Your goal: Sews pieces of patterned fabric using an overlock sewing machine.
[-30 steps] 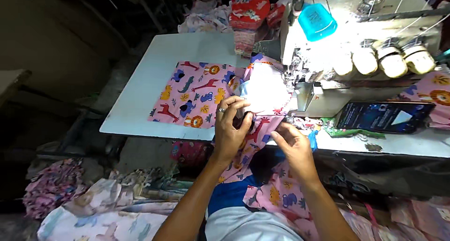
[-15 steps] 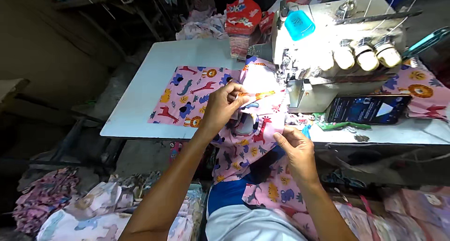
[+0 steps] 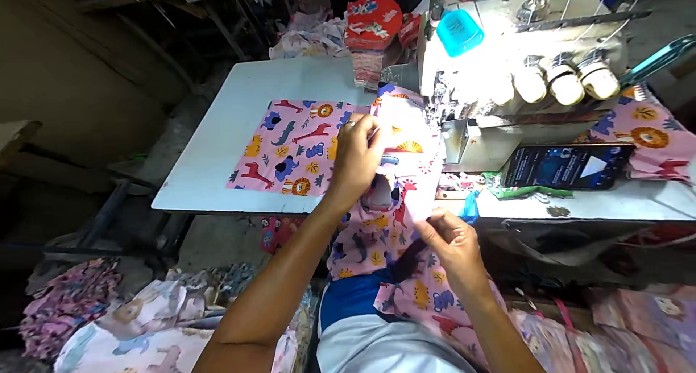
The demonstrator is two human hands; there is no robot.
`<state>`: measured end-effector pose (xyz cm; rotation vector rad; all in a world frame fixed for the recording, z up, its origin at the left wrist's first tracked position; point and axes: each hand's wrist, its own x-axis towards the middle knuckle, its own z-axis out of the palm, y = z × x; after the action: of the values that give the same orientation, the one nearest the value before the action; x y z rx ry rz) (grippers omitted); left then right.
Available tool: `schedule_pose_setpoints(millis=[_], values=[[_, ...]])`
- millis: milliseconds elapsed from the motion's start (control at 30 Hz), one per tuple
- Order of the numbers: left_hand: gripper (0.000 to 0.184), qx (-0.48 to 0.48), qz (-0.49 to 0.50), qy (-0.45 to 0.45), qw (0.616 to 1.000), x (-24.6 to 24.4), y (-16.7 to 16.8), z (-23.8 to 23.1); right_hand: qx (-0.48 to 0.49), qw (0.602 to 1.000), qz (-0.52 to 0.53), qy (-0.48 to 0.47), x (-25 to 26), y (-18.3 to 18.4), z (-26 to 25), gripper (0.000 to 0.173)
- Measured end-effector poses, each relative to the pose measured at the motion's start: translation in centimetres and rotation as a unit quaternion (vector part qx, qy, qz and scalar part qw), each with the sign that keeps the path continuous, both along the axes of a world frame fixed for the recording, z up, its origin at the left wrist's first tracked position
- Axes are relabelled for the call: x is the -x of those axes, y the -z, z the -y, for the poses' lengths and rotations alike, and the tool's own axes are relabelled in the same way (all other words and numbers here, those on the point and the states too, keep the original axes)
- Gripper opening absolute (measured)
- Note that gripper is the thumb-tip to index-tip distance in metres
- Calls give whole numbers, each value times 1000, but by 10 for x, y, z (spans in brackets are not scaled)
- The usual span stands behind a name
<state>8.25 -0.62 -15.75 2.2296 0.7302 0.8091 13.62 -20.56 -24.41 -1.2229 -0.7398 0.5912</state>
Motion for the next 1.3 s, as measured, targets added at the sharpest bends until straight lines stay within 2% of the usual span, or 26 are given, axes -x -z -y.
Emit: schedule_pose_setpoints(millis=[100,200,267,300,367,433,533,567,633,700,767,867,933,1000,1033,1067,1100,1133,1200,1233,1300], values=[[26,-93,-69,13,993,-32,14,-9,7,996,21,-82,28,-6,1,23],[23,-127,-87,91,984,-47,12,-46,-31,980,27,-196,47,-3,12,29],[25,-153,-98,109,977,-47,7,-61,34,972,57,-225,45,8,21,30],[26,-169,-100,109,974,-45,6,-64,111,967,112,-200,40,17,25,31],[26,-185,-91,113,972,-43,7,-63,234,927,272,-112,25,38,33,29],[22,-175,-69,121,975,-43,11,-62,239,904,353,-24,5,44,32,22],[23,-158,-49,127,978,-43,14,-61,160,917,354,86,-22,20,14,21],[23,-159,-49,127,978,-42,13,-61,133,931,324,102,-29,12,4,21],[25,-160,-45,139,976,-35,8,-63,94,970,211,77,-38,2,-16,23],[25,-104,-8,178,979,-20,-2,-65,69,993,94,22,-41,-1,-30,24],[16,32,5,222,975,3,-17,-62,52,998,18,-3,-39,-3,-37,22],[19,216,-36,229,948,27,-27,-58,23,1000,-5,12,-31,0,-35,14],[19,283,-48,182,940,30,-27,-54,17,999,-1,30,-28,1,-30,11],[19,300,-34,137,944,26,-27,-50,17,999,8,38,-26,3,-26,9],[20,261,-25,114,958,23,-27,-46,22,999,17,38,-24,3,-24,9],[22,182,-25,96,978,21,-28,-39,29,999,25,37,-22,2,-22,10],[24,64,-33,82,994,20,-29,-25,38,998,33,39,-20,2,-19,11],[23,-62,-47,91,993,24,-30,-4,45,997,39,41,-18,1,-16,12],[14,-259,-93,144,951,39,-20,45,63,996,47,49,-11,0,-7,14],[15,-300,-100,157,936,46,-9,64,72,994,53,56,-8,0,-3,16],[19,-324,-113,145,928,49,5,82,65,994,60,66,-5,-1,2,18]])
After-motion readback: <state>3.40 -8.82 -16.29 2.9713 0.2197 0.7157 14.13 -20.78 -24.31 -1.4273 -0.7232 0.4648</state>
